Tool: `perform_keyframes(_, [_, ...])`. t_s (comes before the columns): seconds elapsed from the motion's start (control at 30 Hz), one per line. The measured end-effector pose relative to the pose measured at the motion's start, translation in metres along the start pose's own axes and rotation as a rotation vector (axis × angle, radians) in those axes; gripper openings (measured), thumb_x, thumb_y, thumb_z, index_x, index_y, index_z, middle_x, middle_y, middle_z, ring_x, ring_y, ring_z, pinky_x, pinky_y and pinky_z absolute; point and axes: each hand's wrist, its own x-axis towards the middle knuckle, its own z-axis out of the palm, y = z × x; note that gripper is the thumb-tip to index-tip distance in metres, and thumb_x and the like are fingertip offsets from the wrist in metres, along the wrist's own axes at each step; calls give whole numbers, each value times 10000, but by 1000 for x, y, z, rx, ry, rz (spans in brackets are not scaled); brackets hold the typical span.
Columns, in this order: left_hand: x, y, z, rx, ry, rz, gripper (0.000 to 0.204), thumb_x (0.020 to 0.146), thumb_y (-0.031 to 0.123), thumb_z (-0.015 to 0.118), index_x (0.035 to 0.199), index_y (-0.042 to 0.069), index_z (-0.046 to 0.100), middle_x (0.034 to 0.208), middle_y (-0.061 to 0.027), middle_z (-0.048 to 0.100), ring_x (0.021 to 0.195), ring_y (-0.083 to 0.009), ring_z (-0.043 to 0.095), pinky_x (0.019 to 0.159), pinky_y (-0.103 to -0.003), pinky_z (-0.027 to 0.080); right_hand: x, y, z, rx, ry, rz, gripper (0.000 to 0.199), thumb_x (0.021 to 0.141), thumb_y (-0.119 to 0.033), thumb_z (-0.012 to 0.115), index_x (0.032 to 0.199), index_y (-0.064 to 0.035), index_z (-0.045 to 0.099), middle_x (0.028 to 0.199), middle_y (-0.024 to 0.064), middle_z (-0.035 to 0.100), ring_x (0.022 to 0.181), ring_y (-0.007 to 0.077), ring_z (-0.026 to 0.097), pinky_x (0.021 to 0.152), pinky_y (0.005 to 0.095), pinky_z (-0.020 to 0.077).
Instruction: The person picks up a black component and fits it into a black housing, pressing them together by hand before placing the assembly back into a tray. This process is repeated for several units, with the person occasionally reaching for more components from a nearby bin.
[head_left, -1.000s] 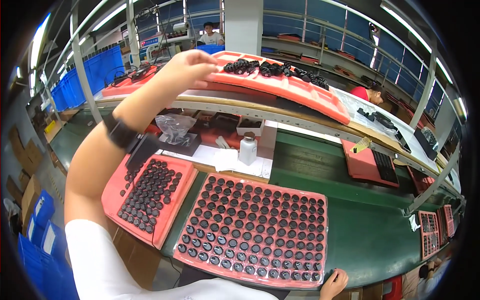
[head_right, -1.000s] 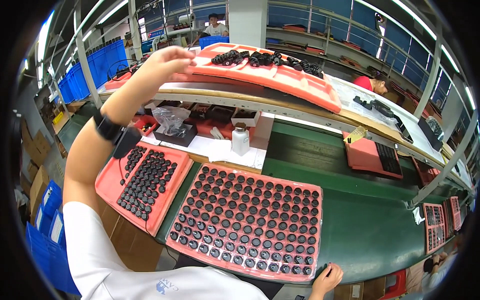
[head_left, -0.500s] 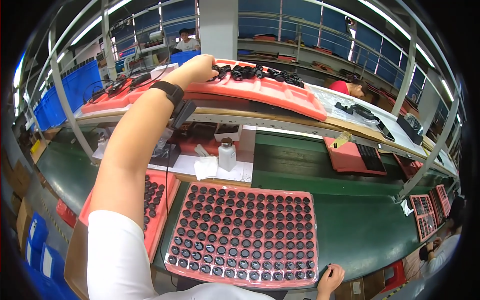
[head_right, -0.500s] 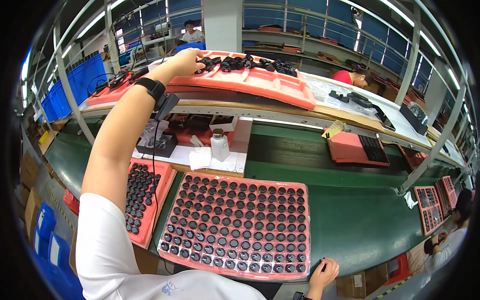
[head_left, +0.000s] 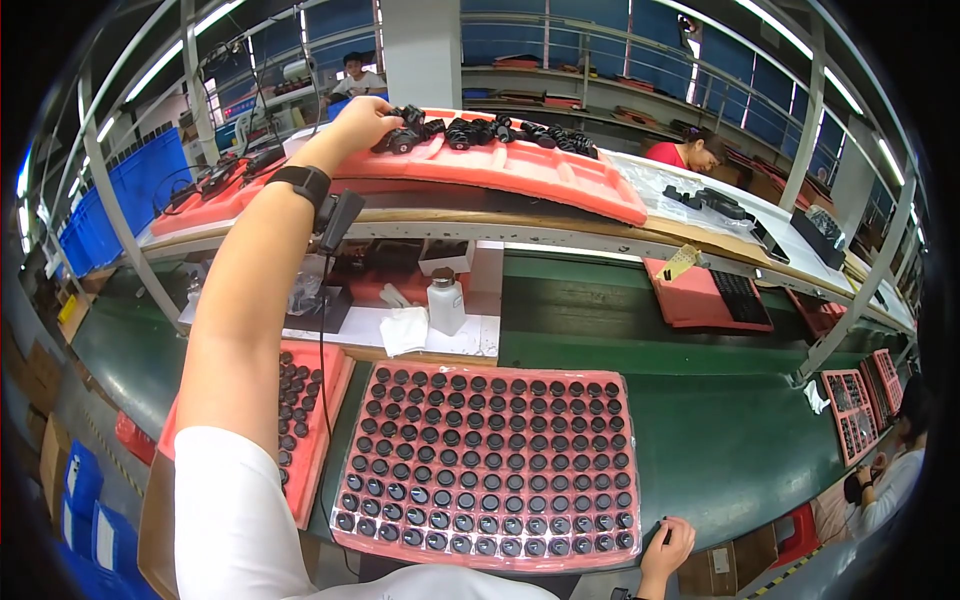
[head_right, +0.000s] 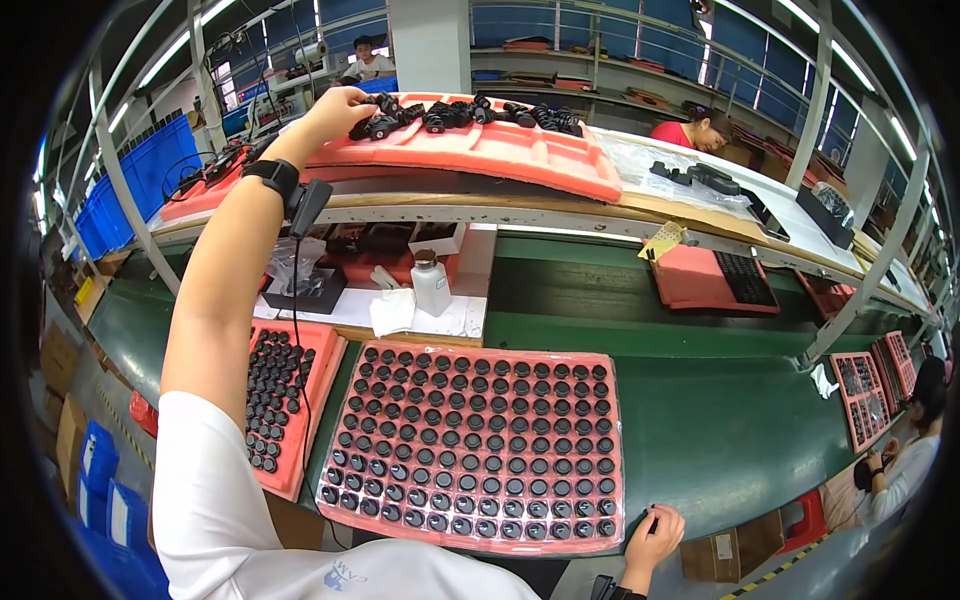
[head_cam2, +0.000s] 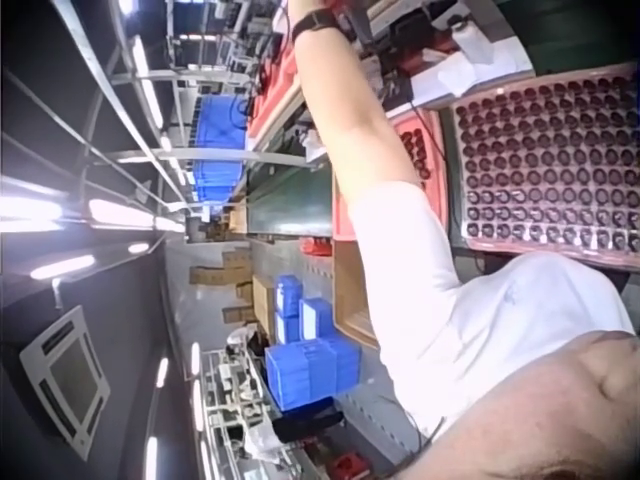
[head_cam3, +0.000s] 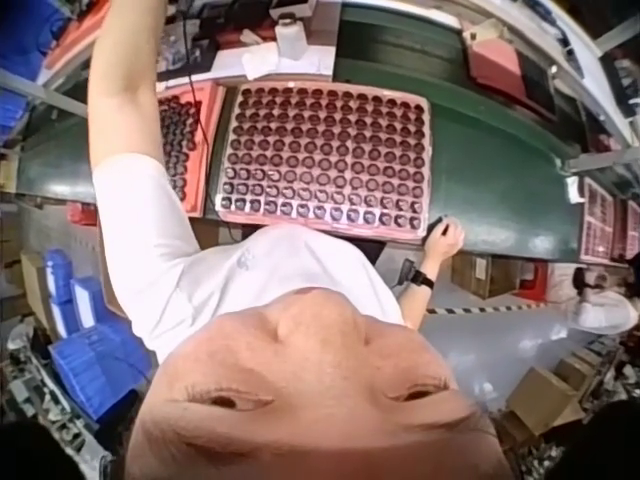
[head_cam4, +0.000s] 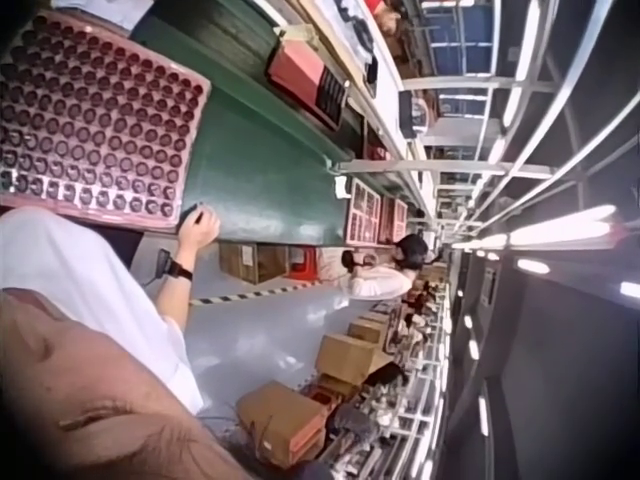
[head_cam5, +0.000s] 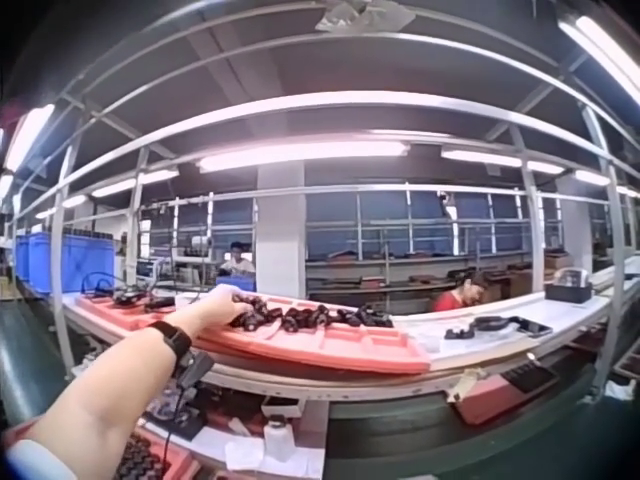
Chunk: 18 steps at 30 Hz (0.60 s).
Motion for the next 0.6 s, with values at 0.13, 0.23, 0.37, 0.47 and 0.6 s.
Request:
perform_keyframes(0.13, [0,-12,-4,-245,46,-133,314,860,238,674,1035,-22,653,840,-80,662,784,-158,611,687,-311,489,1,-2,1,5,-1,1,48,838,-85,537,813,-53,562,923,99,613,901,299,538,817,397,402])
perform_keyframes(0.23, [-7,-10,-2,-394,168,-171,307,857,229,677,981,-52,668,821,-84,664,718,-150,598,628,-306,483,0,-1,-1,3,3,0,48,838,-84,536,812,-52,562,924,99,614,903,297,539,818,397,403])
perform_keyframes(0.37, [-8,-14,-10,-489,199,-276,293,871,231,663,988,-38,671,854,-80,654,752,-154,595,627,-301,481,-1,0,1,13,9,7,45,836,-79,537,812,-51,562,926,99,615,907,296,540,819,399,403])
perform_keyframes(0.47, [-5,-29,-17,-667,220,-299,304,893,229,637,1049,-32,647,878,-94,637,821,-185,608,650,-331,508,2,-3,1,24,2,-13,42,832,-74,539,807,-50,562,928,99,617,910,295,541,821,401,404])
perform_keyframes(0.6, [-19,-6,-18,-858,202,-339,253,928,255,597,1015,18,595,907,-54,597,817,-172,598,728,-312,523,-1,-1,0,17,4,1,48,832,-75,538,802,-47,562,929,99,617,913,296,540,824,401,406])
